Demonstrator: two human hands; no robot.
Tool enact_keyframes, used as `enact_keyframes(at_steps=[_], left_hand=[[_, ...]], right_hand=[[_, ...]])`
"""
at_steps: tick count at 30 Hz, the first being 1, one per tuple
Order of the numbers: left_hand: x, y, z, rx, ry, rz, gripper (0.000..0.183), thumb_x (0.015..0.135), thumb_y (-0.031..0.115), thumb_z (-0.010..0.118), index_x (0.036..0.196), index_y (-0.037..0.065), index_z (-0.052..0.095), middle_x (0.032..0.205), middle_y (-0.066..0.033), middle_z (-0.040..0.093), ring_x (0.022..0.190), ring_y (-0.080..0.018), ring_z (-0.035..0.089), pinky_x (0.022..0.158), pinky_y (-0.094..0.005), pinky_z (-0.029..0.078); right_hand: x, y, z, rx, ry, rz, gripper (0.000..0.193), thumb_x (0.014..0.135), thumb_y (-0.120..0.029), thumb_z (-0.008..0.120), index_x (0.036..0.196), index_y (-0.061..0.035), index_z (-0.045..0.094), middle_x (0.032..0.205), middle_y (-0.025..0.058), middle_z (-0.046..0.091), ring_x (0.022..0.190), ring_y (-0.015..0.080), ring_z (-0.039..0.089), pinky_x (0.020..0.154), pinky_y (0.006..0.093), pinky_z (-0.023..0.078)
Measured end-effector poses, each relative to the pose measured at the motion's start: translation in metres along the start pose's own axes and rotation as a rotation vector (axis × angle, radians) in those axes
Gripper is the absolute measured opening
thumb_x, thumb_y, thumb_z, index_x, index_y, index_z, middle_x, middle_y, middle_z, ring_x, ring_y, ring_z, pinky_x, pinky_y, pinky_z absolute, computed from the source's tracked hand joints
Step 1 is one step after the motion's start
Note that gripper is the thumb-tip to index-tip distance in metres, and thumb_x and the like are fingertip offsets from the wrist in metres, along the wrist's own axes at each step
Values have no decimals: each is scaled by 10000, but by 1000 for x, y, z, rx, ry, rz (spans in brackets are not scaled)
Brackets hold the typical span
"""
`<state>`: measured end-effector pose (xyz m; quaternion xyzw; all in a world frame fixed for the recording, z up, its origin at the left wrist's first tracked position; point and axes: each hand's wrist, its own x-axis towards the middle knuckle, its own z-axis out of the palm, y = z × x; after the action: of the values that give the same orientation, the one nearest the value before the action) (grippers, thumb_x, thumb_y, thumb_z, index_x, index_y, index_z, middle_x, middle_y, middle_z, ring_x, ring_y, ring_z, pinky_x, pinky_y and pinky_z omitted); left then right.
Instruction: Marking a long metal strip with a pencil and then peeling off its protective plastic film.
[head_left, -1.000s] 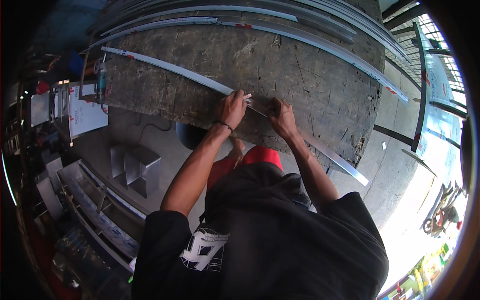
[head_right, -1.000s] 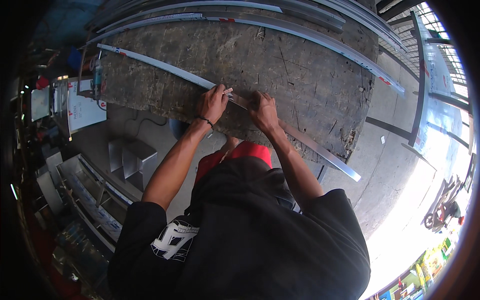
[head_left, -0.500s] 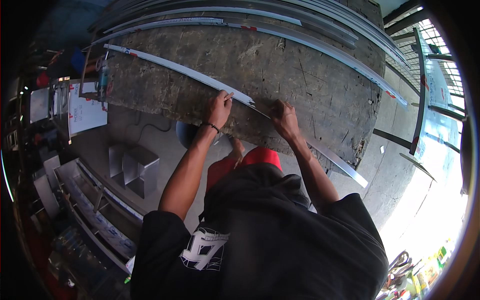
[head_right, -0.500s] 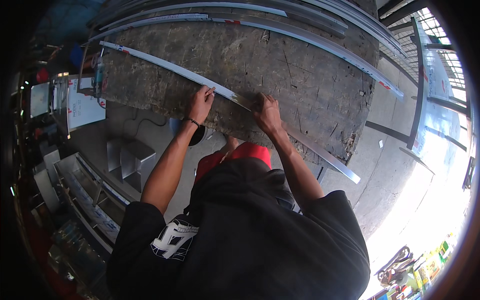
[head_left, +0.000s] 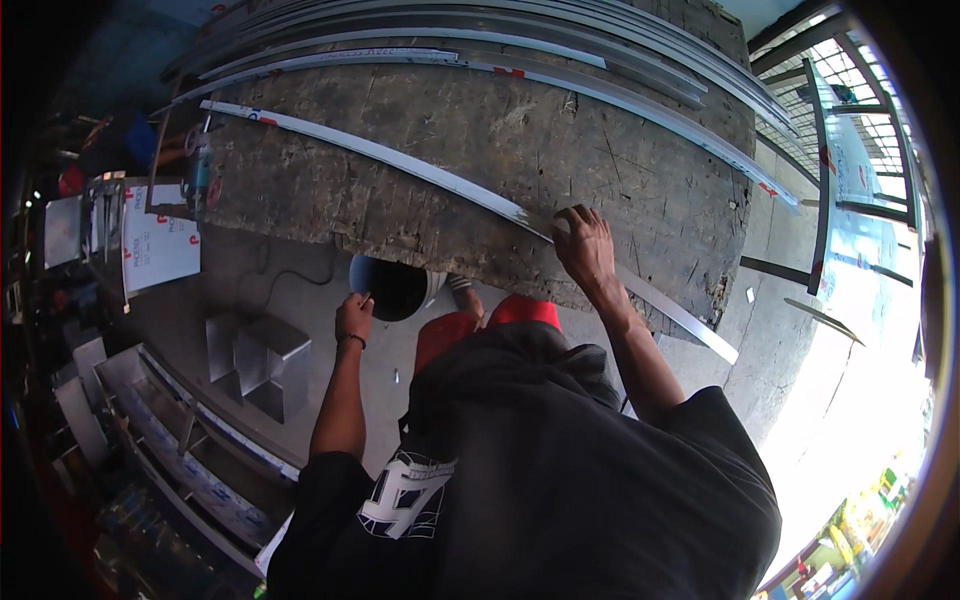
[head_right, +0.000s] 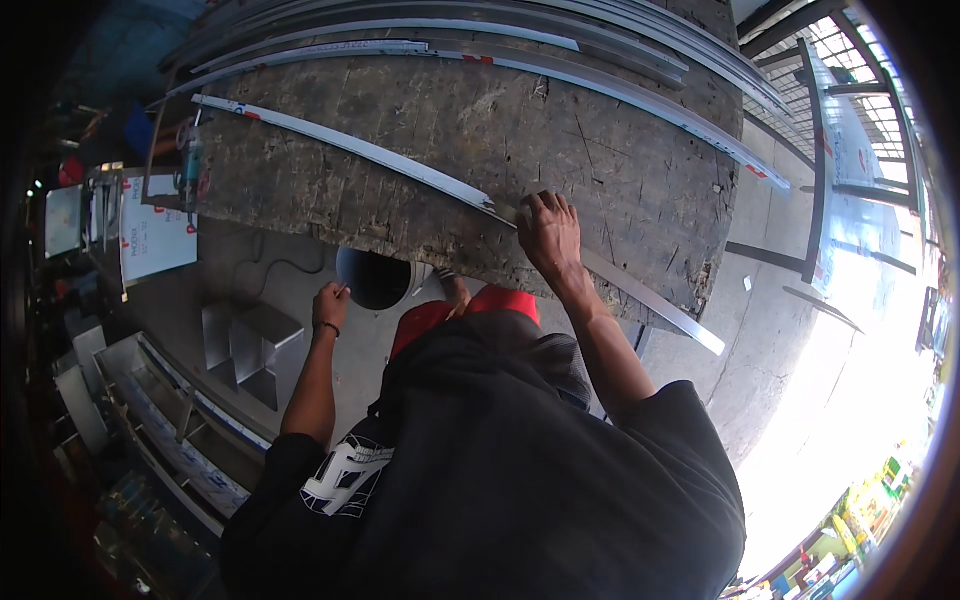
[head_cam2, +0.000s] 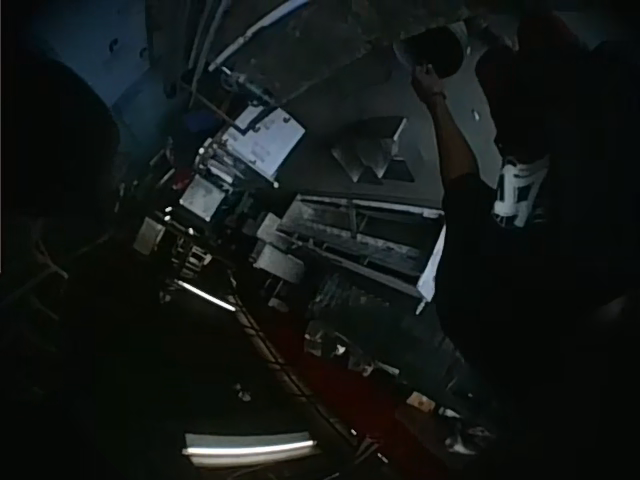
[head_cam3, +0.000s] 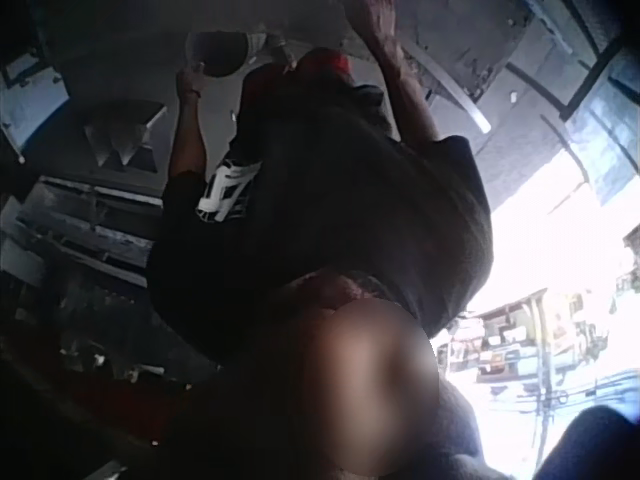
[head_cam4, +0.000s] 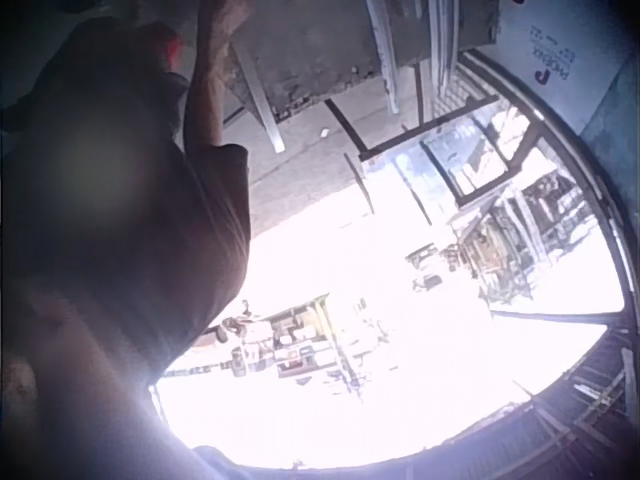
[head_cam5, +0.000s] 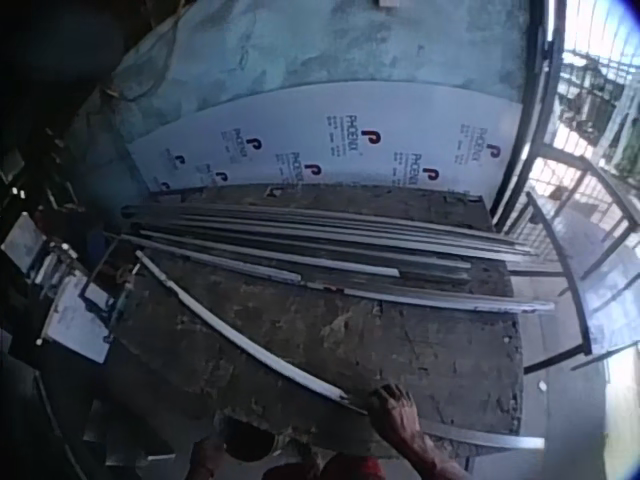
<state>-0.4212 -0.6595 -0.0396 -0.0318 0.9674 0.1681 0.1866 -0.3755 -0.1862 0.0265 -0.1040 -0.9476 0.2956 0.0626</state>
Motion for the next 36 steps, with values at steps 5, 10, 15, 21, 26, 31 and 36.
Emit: enact_keyframes(at_steps=[5,10,15,21,26,31,36], left_hand=[[19,-59,24,99,-28,-211,289,875,339,695,979,69,689,971,-198,711,970,-420,668,785,-506,535],[31,-71,40,44,-78,-306,296,889,339,683,1057,97,708,1034,-190,714,1011,-416,668,830,-506,534],[34,-86,53,-56,-33,-341,303,914,309,647,1138,110,694,1112,-205,696,1056,-418,652,862,-506,525],[33,-124,65,-205,-62,-209,353,937,344,582,1169,93,668,1130,-226,676,1080,-440,626,873,-528,510],[30,-117,61,-74,-174,-222,341,952,335,552,1150,76,652,1112,-243,670,1064,-455,617,873,-535,503],[23,-112,53,-172,-59,-164,357,975,359,533,1134,64,656,1080,-231,683,1057,-447,624,862,-532,503],[26,-81,28,-381,38,-142,346,1024,333,491,1121,42,650,1042,-202,699,1025,-395,666,843,-463,514]], right_hand=[[-9,-3,6,-56,13,59,173,844,-175,674,997,-97,658,1006,104,626,1031,306,582,879,422,434],[-10,-25,20,-120,48,90,144,837,-152,673,974,-105,665,970,95,633,1010,304,592,874,419,434],[1,-57,53,-147,115,110,131,840,-143,674,967,-107,677,971,85,653,995,304,609,867,423,440],[8,-71,68,-198,172,167,103,841,-151,664,935,-111,665,968,90,651,989,306,612,853,428,438],[9,-62,70,-192,155,224,94,847,-172,653,928,-125,646,969,90,633,991,305,598,849,429,424],[14,-71,71,-158,155,157,110,849,-145,668,940,-85,660,951,101,671,954,325,631,848,425,463],[18,-69,63,-114,209,157,119,851,-157,673,946,-86,672,953,107,664,953,328,625,856,431,459]])
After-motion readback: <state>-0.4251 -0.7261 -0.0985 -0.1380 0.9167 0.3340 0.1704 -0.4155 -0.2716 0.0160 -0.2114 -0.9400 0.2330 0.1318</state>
